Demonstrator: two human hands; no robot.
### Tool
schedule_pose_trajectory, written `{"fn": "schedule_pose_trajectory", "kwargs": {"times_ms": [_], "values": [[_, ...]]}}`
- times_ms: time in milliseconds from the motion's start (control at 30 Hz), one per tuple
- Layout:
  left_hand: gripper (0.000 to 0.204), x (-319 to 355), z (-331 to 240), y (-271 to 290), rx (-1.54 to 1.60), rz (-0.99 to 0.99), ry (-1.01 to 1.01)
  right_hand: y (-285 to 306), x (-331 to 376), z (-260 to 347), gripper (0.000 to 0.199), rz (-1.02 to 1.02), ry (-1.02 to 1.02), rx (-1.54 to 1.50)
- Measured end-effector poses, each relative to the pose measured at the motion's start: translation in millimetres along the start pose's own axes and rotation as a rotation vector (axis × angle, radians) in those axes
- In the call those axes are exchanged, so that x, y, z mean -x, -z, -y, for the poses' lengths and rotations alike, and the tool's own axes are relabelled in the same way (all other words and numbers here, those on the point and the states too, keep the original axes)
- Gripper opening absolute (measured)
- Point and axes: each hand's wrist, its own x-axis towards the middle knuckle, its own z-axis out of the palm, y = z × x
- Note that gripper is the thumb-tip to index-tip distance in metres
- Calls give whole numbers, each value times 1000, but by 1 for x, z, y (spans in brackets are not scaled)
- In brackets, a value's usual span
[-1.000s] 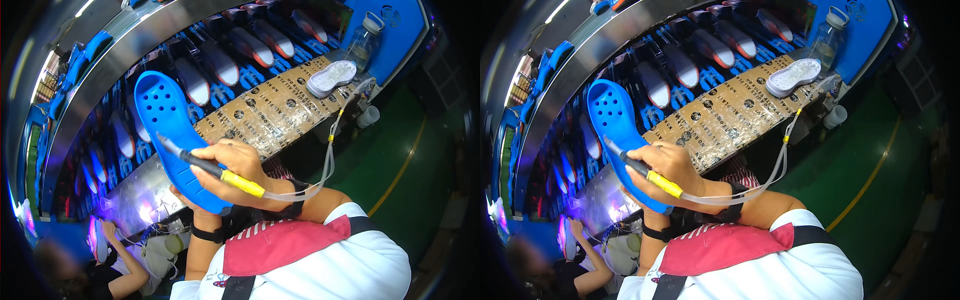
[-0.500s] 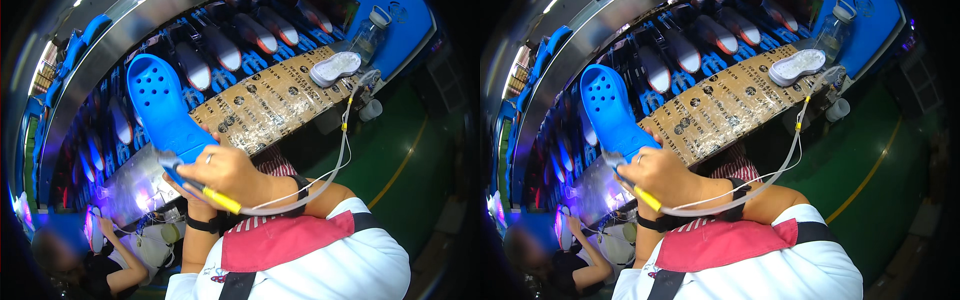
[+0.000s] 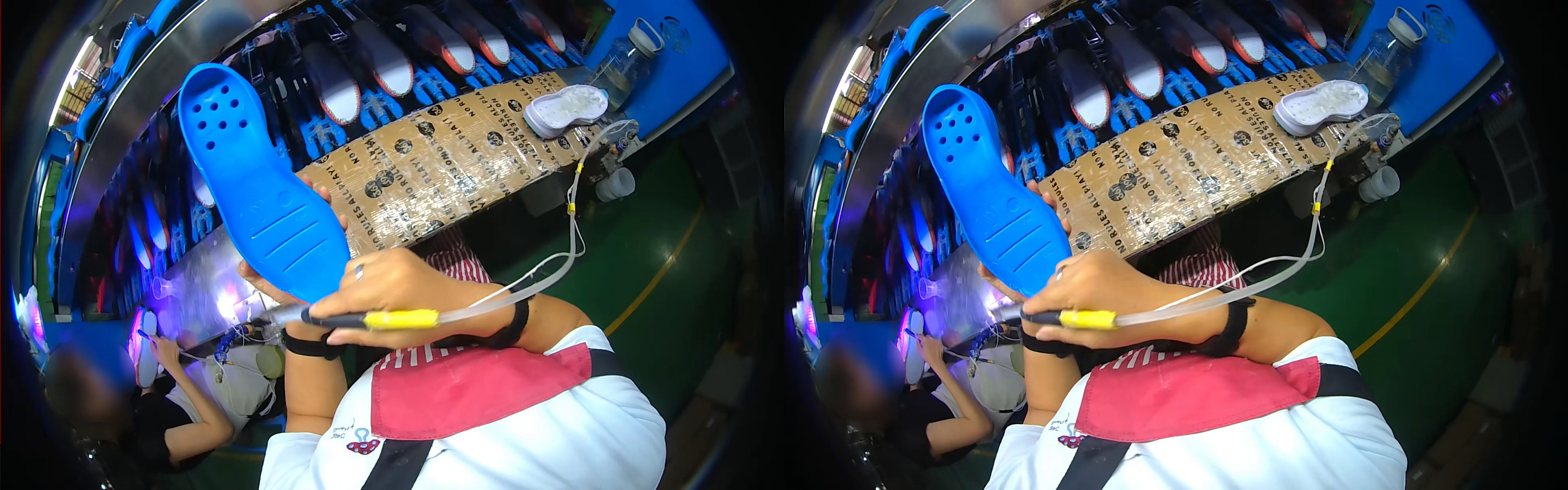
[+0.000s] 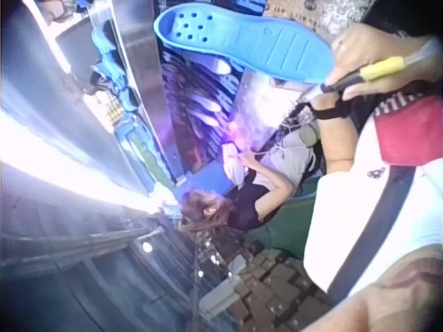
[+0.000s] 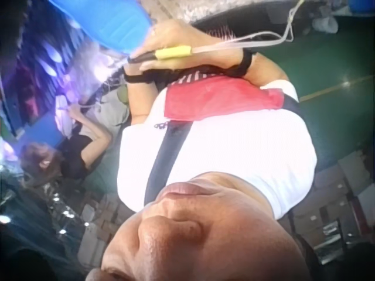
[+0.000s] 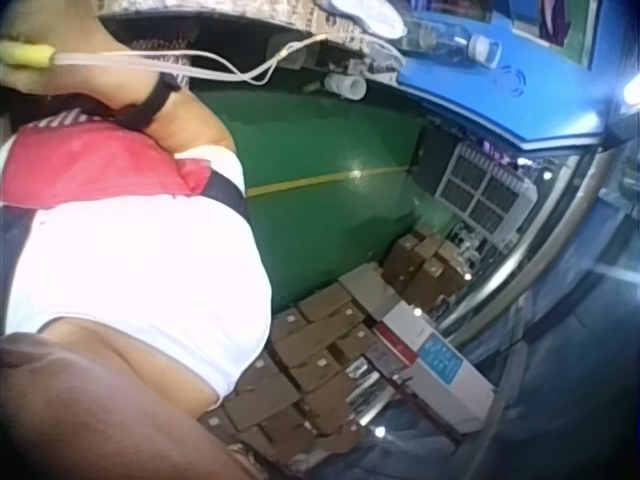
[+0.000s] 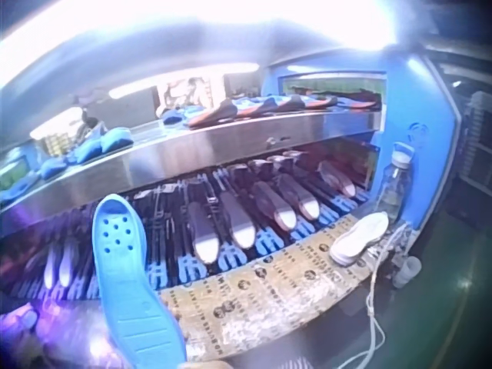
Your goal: Applying adhesive to the edges and surfaces of blue shoe soles using a brush tool on an assembly line.
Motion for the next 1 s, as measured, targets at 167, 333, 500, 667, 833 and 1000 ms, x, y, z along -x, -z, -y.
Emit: {"fn": "schedule_pose_trajectory", "kwargs": {"times_ms": [167, 333, 500, 667, 833, 1000], "values": [[103, -2, -9, 3, 3, 30, 2, 0, 9, -9, 26, -48, -92, 74], [106, -5, -21, -2, -163, -24, 10, 4, 13, -7, 31, -36, -48, -96], [101, -2, -22, -14, -336, -113, -126, 4, 23, -11, 36, -25, -150, -5], [105, -5, -26, -4, -267, -10, -52, 13, 16, -6, 35, 66, -121, -191], [110, -7, -23, -19, -391, -63, -79, 15, 20, -15, 36, -46, -95, 96], [111, -10, -29, -12, -287, 75, -18, 13, 20, -13, 37, 70, -83, -72]]}}
